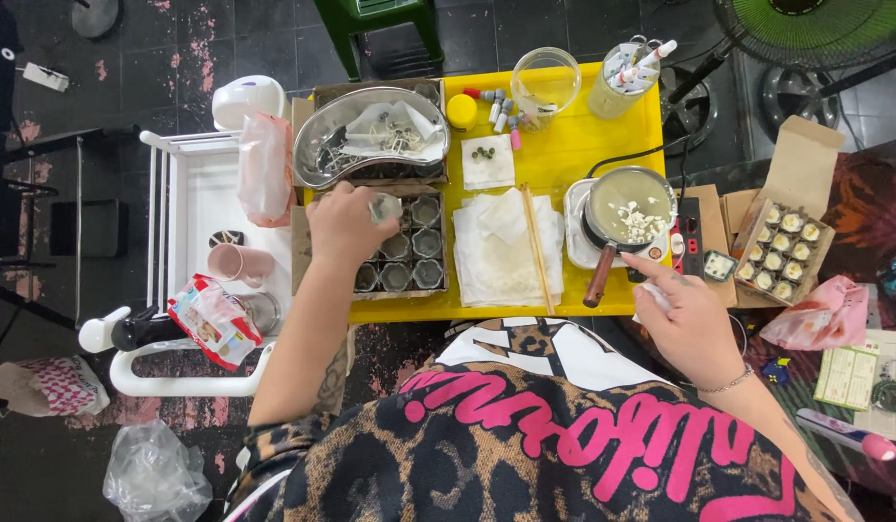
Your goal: Preparing and cleaning glass jars for candle making.
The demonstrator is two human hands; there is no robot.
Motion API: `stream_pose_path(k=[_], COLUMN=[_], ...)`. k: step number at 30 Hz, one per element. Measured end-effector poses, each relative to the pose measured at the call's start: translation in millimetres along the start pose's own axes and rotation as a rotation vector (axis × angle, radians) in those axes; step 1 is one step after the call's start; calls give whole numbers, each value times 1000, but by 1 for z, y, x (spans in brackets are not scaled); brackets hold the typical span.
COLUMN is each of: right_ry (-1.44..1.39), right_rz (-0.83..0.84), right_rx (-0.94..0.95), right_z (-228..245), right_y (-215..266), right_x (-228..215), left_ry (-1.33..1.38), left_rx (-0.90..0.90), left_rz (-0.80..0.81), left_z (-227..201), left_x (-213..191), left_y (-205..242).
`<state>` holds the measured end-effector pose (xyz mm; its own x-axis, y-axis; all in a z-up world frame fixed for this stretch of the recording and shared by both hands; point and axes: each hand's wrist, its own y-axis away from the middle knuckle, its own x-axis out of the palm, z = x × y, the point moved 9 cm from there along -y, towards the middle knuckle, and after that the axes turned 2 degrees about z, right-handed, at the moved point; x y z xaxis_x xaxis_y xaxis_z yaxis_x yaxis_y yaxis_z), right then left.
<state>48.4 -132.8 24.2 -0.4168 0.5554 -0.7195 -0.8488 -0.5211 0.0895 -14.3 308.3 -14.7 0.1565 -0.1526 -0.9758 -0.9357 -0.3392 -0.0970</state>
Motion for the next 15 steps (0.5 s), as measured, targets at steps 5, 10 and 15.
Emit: stream_pose_path(k=[5, 10, 15], right_ry=[-3, 22, -75], right_rz=[2, 20, -8], right_rx=[-9, 68, -9], right_z=[0, -10, -11], right_y=[-1, -3, -9], right_x=[-1, -8, -23], left_ry=[537, 1262, 1473], left_rx=[-33, -150, -45], left_rz=[72, 361, 497], left_z=[0, -57, -164], left_x=[-10, 26, 48], left_y=[10, 9, -6])
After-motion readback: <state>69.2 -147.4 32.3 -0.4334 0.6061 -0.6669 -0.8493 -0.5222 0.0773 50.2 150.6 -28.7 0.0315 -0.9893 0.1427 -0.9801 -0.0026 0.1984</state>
